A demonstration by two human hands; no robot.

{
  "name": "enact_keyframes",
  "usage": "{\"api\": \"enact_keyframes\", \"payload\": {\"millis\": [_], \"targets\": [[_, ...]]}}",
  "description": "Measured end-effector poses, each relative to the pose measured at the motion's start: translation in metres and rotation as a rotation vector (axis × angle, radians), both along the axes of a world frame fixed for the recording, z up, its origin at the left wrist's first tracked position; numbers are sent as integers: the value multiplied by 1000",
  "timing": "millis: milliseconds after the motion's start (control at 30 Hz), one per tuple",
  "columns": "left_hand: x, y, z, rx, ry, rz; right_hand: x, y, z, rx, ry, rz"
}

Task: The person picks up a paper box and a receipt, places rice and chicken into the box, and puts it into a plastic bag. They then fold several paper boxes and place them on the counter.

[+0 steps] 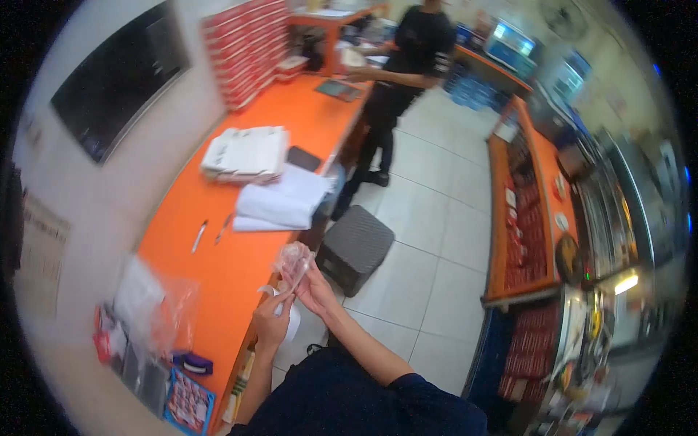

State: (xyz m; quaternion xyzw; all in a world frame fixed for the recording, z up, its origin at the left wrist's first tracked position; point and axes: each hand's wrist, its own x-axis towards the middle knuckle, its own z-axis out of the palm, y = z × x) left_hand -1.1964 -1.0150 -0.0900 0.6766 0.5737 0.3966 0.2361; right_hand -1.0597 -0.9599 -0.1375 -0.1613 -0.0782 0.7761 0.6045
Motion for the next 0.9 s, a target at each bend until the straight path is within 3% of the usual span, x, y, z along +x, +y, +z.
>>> {"api": "enact_keyframes", "payload": {"millis": [100,233,367,467,633,733,900], "targets": [[56,6,-4,-11,-17,-146,64,-21,-6,-89,90,-88],[147,14,-4,-12,47,-279,158,-32,-5,131,65,-106],[293,28,3,148,-17,-373,286,-48,14,285,-868,-191],[397,34,-7,136,-53,-545,388,-61,26,188,-961,-301],[544,35,-7,40,-92,-887,525,-68,13,-70,-473,-906],[607,47,-11,8,-37,-983,578,-60,4,-138,-141,-982],[705,92,-20,2,17,-1057,672,-34,-18,-142,-621,-904]]}}
